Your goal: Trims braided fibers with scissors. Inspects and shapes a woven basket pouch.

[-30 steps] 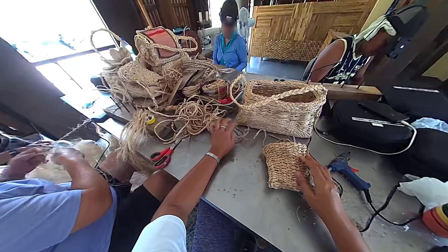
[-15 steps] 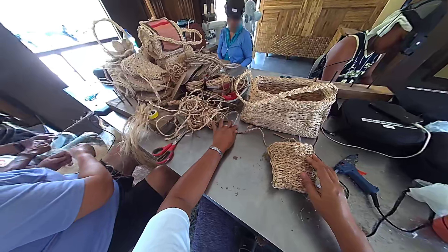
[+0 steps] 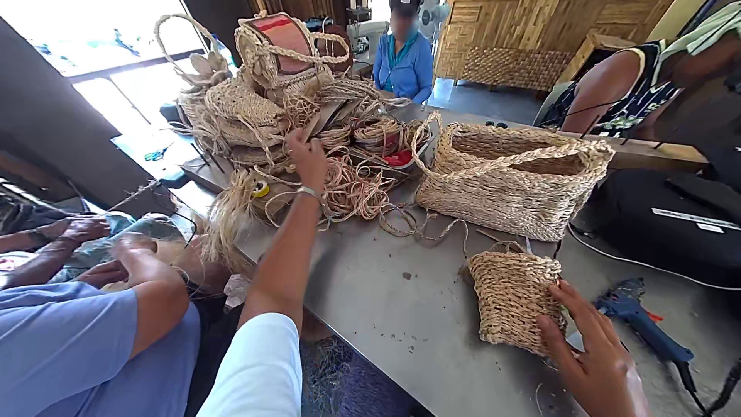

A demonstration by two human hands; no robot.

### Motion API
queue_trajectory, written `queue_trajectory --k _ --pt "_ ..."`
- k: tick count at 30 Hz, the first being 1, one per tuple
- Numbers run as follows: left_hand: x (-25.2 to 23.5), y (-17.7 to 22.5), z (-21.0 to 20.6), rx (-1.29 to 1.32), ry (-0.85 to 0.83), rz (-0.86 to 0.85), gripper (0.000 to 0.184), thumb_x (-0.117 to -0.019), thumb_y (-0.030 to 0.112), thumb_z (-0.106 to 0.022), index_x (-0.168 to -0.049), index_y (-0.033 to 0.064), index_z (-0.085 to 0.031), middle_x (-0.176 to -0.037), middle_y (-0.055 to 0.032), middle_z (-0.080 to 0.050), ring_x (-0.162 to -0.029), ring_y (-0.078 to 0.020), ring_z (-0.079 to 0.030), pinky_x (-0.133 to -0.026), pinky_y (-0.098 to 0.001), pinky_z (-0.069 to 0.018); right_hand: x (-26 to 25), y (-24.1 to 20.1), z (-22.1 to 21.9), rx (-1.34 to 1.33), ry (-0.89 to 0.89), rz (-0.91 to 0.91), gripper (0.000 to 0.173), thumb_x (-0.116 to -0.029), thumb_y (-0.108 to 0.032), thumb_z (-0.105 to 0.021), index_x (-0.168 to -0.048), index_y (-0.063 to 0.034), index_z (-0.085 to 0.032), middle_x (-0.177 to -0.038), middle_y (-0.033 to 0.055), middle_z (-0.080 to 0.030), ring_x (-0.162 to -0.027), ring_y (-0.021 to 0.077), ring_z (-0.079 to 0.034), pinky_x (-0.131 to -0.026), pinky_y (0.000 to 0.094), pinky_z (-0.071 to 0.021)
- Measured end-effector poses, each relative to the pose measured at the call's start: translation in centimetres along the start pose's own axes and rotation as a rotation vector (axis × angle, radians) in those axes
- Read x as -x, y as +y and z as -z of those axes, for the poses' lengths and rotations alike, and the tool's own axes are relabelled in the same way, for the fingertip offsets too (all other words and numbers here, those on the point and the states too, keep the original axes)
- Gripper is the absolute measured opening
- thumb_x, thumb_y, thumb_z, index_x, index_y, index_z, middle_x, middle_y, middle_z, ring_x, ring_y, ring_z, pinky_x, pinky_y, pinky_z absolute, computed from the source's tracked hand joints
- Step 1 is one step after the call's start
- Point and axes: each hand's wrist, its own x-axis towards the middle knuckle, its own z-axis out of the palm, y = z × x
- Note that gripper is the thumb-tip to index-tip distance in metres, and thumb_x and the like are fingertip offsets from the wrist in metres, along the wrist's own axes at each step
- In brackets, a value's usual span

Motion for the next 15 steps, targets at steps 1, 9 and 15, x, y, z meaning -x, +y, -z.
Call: queue_trajectory --k 1,9,15 --pt "-2.2 -1.3 0.1 0.011 0.065 0.129 0.061 -0.0991 0.02 -0.055 -0.151 -0.0042 -0.034 -0.146 -0.028 -0.047 -0.13 -0.0357 -0.054 -0.106 -0.0475 -0.0479 0.0 -0.1 0.1 -0.001 -0.015 -0.008 0.053 -0.1043 -0.034 -0.057 -0.144 0.0005 -0.056 -0.15 0.0259 -0.051 -0.137 0.0372 -0.053 -0.112 0.0473 -0.0456" --pt "-9.9 -10.1 1.9 -0.299 0.036 0.527 0.069 -0.0926 0.03 -0.062 -0.148 -0.0051 -0.042 -0.152 -0.0334 -0.039 -0.141 -0.0456 -0.042 -0.111 -0.0618 -0.0385 -0.2 -0.3 0.2 -0.017 -0.085 -0.054 0.05 -0.1044 -0.025 -0.059 -0.143 0.0066 -0.053 -0.15 0.0333 -0.046 -0.137 0.0394 -0.052 -0.112 0.0452 -0.0459" --pt "-9.4 -7.3 1.7 -0.496 0.17 0.374 0.049 -0.099 0.023 -0.048 -0.144 0.0029 -0.054 -0.155 -0.0235 -0.042 -0.143 -0.0372 -0.042 -0.116 -0.0547 -0.0357 0.0 -0.6 0.1 -0.033 -0.106 -0.087 0.051 -0.1052 -0.025 -0.057 -0.144 0.0082 -0.051 -0.152 0.0343 -0.044 -0.14 0.0371 -0.05 -0.113 0.0417 -0.0459"
